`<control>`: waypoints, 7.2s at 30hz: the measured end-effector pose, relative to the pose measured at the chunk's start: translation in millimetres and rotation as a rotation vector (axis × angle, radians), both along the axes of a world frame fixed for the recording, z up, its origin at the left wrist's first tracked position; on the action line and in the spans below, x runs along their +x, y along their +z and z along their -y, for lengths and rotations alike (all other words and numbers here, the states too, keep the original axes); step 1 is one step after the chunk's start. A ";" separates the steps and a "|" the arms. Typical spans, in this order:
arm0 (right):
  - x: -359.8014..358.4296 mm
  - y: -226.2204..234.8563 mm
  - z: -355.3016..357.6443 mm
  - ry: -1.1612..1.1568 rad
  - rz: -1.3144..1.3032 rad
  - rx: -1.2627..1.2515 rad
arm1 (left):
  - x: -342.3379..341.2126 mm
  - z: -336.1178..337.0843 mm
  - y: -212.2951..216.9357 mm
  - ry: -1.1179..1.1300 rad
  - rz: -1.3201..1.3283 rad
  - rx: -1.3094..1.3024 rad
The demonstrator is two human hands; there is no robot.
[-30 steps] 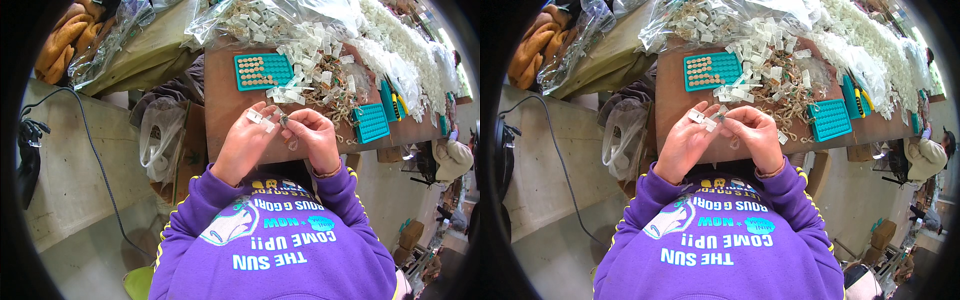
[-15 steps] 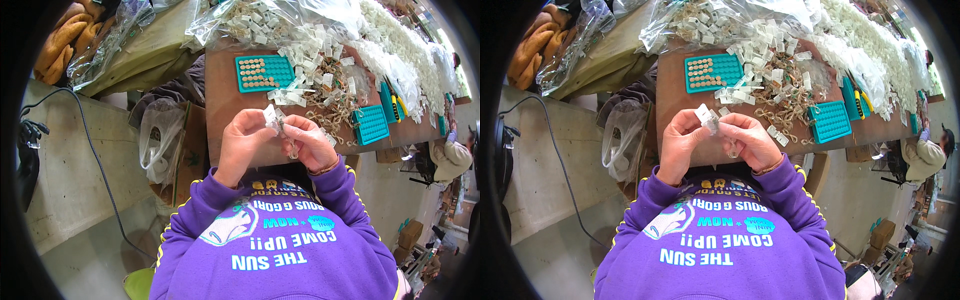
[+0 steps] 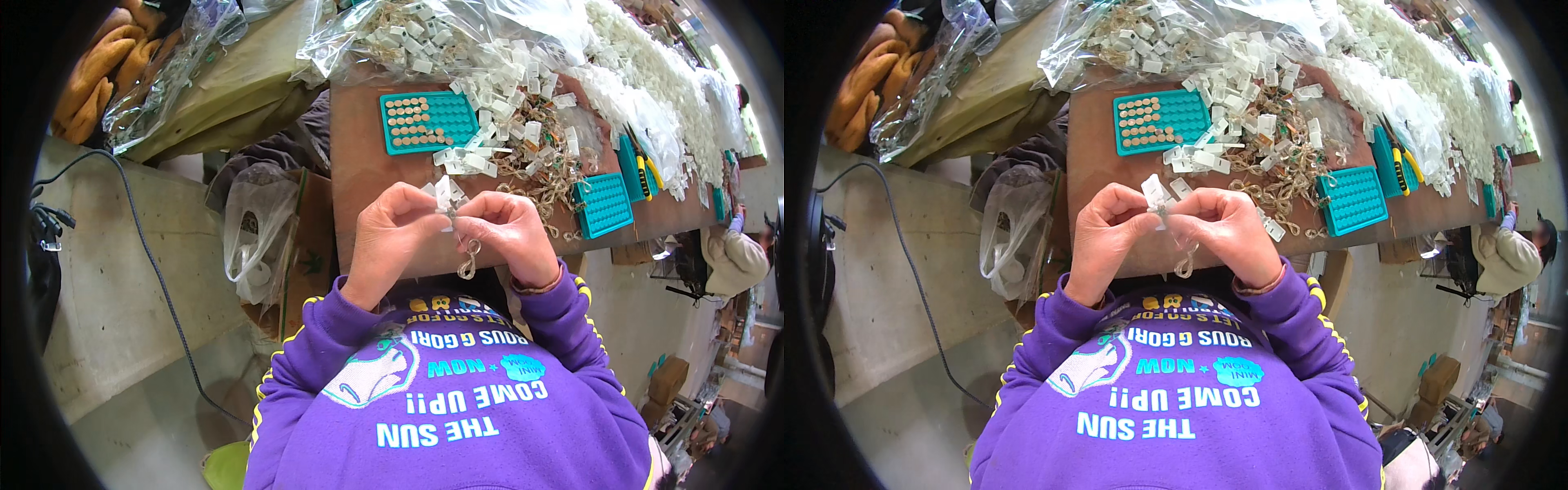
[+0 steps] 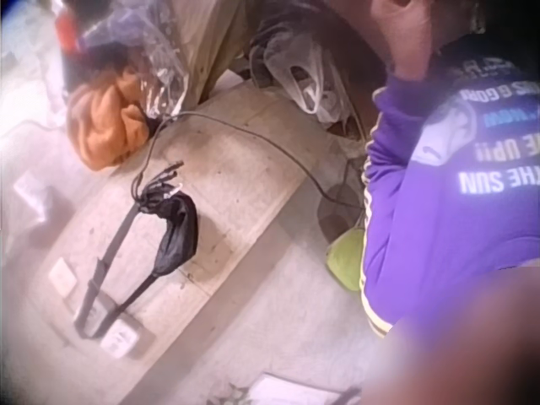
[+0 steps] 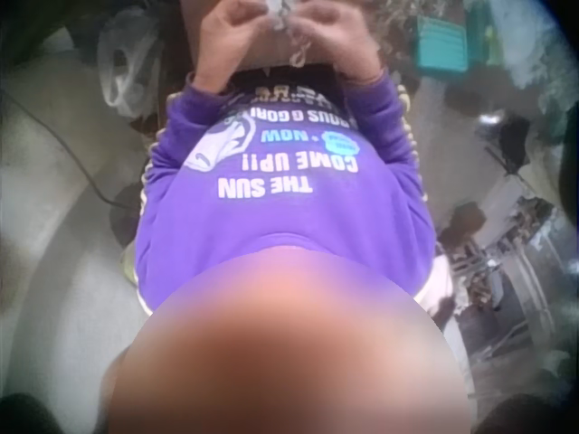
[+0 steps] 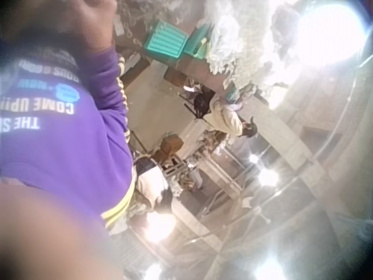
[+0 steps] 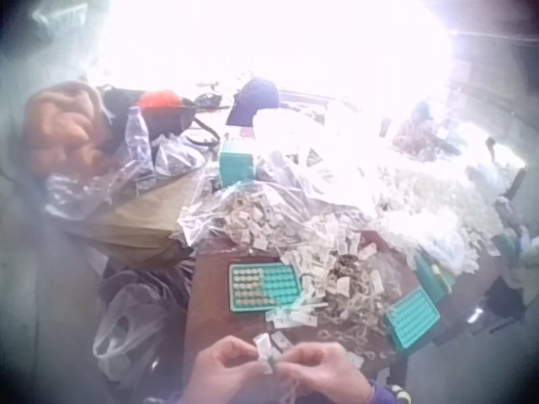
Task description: The person assembles small white plastic electrical connectors by hand, inserting metal pins and aligning parts. They repeatedly pick up components from a cluttered table, fit pieces together, and place finished units into a teal tray. The workspace contains loose wires, plastic bags, and multiple similar parts.
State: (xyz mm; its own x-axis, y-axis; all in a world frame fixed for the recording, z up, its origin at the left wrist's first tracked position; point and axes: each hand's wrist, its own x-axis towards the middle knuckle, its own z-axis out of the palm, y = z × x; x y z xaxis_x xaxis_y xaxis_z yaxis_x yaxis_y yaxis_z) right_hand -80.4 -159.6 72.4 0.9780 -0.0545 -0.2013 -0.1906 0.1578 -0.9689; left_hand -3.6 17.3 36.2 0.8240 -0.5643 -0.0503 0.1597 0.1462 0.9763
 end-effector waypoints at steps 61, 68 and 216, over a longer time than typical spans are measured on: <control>-14.0 -1.8 -30.0 -0.185 0.367 -0.771 | -19.7 2.7 -0.6 0.310 0.450 0.063; -13.9 -3.5 -35.5 -0.103 0.120 -0.334 | -21.5 2.1 -4.6 0.210 -0.041 -0.243; 77.5 -2.4 -3.3 -0.093 0.561 -0.987 | 13.7 30.7 -28.4 0.188 -0.552 -0.677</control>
State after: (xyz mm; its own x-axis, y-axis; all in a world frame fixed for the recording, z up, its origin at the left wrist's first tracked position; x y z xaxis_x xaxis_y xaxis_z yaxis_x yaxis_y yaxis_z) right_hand -2.9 -156.4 70.0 0.9005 -0.0238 0.4342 0.2811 -0.7299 -0.6231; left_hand 10.1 -13.3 7.8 0.8629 -0.4751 -0.1720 0.4966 0.7347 0.4621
